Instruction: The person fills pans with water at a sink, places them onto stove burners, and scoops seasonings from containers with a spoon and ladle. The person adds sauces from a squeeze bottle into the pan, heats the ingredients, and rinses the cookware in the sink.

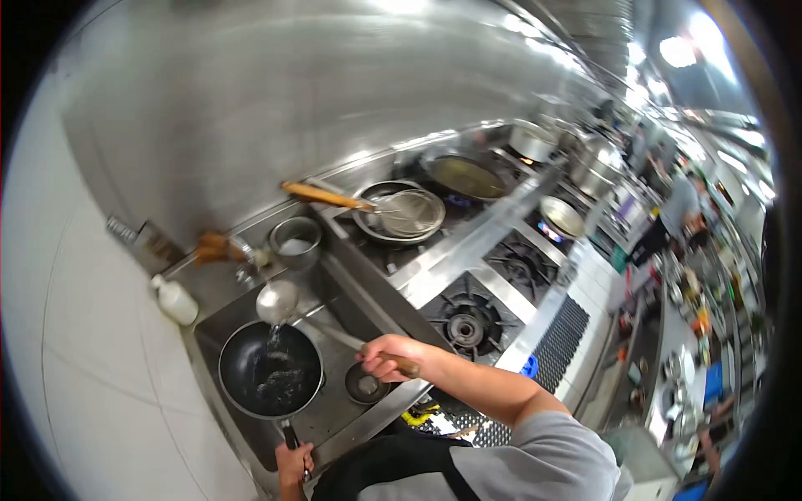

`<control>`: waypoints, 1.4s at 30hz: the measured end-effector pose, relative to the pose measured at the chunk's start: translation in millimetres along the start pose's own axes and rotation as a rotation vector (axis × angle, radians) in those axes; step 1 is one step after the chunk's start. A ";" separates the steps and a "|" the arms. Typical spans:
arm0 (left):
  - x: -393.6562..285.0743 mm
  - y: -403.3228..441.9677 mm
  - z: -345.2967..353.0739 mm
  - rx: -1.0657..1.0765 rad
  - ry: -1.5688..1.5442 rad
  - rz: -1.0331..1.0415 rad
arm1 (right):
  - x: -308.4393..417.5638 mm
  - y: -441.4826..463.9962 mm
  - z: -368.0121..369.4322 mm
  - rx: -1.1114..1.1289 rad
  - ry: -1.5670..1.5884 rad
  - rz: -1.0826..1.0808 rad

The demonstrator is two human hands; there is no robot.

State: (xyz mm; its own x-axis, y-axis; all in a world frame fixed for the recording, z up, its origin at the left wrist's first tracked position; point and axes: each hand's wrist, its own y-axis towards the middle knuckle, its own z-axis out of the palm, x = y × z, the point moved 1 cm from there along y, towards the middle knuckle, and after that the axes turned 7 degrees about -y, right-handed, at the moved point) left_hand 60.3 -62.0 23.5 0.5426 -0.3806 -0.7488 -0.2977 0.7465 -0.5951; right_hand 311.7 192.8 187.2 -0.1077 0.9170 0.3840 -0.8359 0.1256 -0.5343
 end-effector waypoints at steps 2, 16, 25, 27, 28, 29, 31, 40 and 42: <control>7.0 2.8 -3.2 0.031 0.018 0.016 | 0.8 5.7 1.0 0.021 -0.011 -0.007; 2.5 2.2 1.4 0.047 -0.031 0.023 | 11.8 7.7 8.2 0.099 0.017 -0.019; -11.0 -7.7 1.9 0.060 -0.057 0.043 | 20.5 -0.5 15.5 0.190 0.148 0.047; -14.1 -11.1 4.5 0.063 -0.048 0.027 | 20.4 0.8 8.5 0.251 0.175 0.052; -13.1 -11.5 4.1 0.053 -0.057 0.032 | 20.8 1.0 9.0 0.254 0.167 0.064; -11.5 -10.6 3.5 0.052 -0.063 0.039 | 20.9 0.2 10.2 0.244 0.173 0.062; -11.9 -10.2 2.9 0.053 -0.069 0.049 | 21.1 -0.2 11.9 0.227 0.172 0.057; -16.3 -15.8 7.6 0.049 -0.059 0.044 | 23.9 -2.6 16.9 0.194 0.169 0.049; -19.5 -17.9 9.7 0.046 -0.064 0.039 | 23.4 -5.7 20.2 0.185 0.144 0.040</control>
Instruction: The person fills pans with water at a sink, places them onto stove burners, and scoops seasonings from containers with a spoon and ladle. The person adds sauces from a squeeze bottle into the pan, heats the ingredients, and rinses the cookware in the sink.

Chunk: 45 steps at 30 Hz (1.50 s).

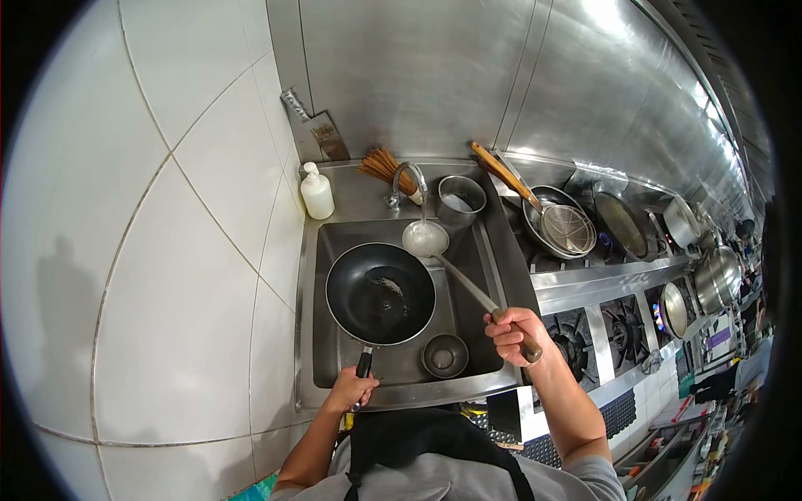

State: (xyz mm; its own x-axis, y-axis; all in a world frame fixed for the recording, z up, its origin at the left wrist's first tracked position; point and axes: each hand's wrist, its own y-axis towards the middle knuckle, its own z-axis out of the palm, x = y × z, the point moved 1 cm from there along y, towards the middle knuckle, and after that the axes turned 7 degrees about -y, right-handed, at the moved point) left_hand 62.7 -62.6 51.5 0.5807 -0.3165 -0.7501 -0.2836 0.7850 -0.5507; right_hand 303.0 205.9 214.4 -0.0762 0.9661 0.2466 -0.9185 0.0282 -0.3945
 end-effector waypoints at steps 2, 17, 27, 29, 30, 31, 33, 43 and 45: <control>-0.9 0.2 0.4 0.004 -0.005 0.004 | -0.4 -1.7 0.7 -0.009 -0.026 -0.006; -10.0 -0.7 6.0 0.055 -0.041 0.027 | -5.1 -13.9 13.3 -0.130 -0.121 -0.035; -24.4 -1.8 10.9 0.061 0.022 0.040 | -30.5 -31.4 16.7 -0.573 -1.163 -0.187; -22.4 0.5 9.5 0.075 0.011 0.041 | -28.0 -30.5 12.4 -0.547 -1.131 -0.180; -21.7 1.3 9.4 0.094 0.006 0.041 | -27.4 -30.4 9.7 -0.527 -1.095 -0.177; -21.7 1.4 9.9 0.097 0.011 0.038 | -25.8 -29.9 8.5 -0.529 -1.090 -0.180; -21.3 2.2 10.8 0.070 0.044 0.025 | -20.8 -27.4 7.3 -0.425 -0.730 -0.127; 6.4 6.5 -2.3 0.059 -0.001 -0.046 | 0.0 -3.2 -21.5 -0.097 -0.036 0.065; 8.0 7.3 -1.9 0.045 -0.027 -0.064 | 2.5 0.1 -21.1 -0.067 0.008 0.075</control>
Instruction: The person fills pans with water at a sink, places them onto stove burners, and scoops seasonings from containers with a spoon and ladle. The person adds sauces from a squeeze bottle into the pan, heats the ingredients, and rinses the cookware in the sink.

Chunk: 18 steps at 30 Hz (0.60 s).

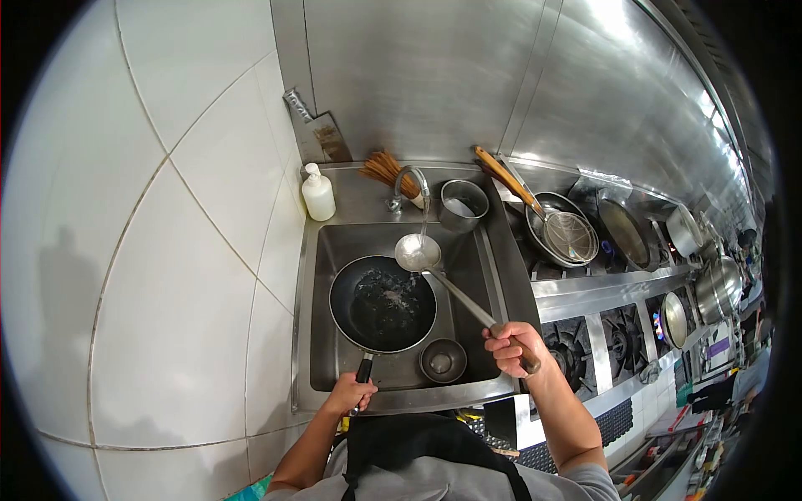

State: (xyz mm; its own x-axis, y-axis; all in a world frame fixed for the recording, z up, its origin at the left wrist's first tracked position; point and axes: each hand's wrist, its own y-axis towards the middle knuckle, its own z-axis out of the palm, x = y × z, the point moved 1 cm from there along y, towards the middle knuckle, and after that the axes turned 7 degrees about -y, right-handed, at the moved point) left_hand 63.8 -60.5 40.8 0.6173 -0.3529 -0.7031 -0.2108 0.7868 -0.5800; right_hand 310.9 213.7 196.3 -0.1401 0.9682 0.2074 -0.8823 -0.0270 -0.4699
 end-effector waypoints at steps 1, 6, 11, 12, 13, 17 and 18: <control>1.5 0.6 -0.6 0.000 -0.003 0.000 | 0.5 0.9 0.6 0.031 0.045 0.009; 2.4 7.0 -0.1 0.015 -0.027 0.003 | 5.1 3.8 6.3 0.053 0.045 0.019; -0.2 12.0 1.5 0.034 -0.055 0.000 | 8.4 -0.9 19.0 0.041 0.063 0.009; -0.7 12.9 1.5 0.043 -0.060 0.005 | 9.0 -2.2 22.7 0.038 0.074 0.009; -2.4 12.6 2.4 0.045 -0.061 0.004 | 9.7 -3.3 25.2 0.035 0.084 0.008; -8.8 11.4 5.1 0.039 -0.036 0.020 | 12.2 -6.6 30.6 0.040 0.076 -0.002; -9.6 11.1 5.4 0.040 -0.043 0.025 | 12.2 -7.5 32.9 0.049 0.083 0.002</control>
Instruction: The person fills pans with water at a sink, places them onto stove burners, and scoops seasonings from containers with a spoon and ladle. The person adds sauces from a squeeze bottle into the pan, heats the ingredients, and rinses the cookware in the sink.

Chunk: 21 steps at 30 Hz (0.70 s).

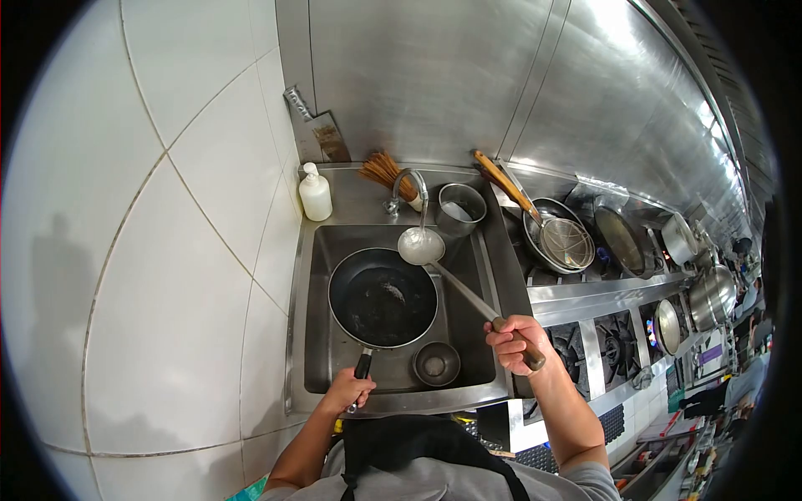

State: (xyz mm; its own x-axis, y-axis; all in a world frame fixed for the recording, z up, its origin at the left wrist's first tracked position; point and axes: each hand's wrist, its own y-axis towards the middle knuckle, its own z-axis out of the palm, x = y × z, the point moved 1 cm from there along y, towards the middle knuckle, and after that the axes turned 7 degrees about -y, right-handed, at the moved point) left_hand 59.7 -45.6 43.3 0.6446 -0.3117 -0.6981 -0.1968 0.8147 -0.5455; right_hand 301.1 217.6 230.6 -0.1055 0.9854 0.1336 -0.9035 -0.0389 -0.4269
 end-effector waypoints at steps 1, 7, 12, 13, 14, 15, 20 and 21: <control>-1.0 -0.6 1.0 0.000 -0.001 0.000 | 0.1 -0.5 1.8 0.010 0.007 0.004; -4.9 -4.0 2.6 -0.009 -0.003 -0.002 | -0.8 -3.2 9.2 0.021 -0.012 -0.012; -11.8 -9.8 5.9 -0.001 0.069 0.029 | -1.6 -6.9 14.5 0.008 -0.016 -0.013; -11.7 -10.0 5.9 -0.001 0.069 0.029 | -1.6 -7.5 14.9 0.011 -0.012 -0.008; -11.6 -9.9 5.8 -0.004 0.076 0.031 | -1.5 -8.2 14.5 0.011 -0.013 -0.009; -11.5 -9.9 5.9 -0.006 0.083 0.034 | -1.3 -9.3 14.2 0.017 -0.015 -0.011; -14.5 -12.6 9.5 0.015 0.056 0.036 | -3.2 -16.2 21.1 0.027 -0.030 -0.022; -14.0 -12.3 9.7 0.024 0.029 0.031 | -3.9 -17.9 23.3 0.023 -0.027 -0.030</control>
State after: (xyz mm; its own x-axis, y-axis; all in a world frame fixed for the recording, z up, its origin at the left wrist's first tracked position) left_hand 60.3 -46.5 64.3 0.6164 -0.2996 -0.7282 -0.1988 0.8356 -0.5121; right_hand 308.0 210.6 258.6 -0.0888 0.9814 0.1702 -0.9157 -0.0132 -0.4016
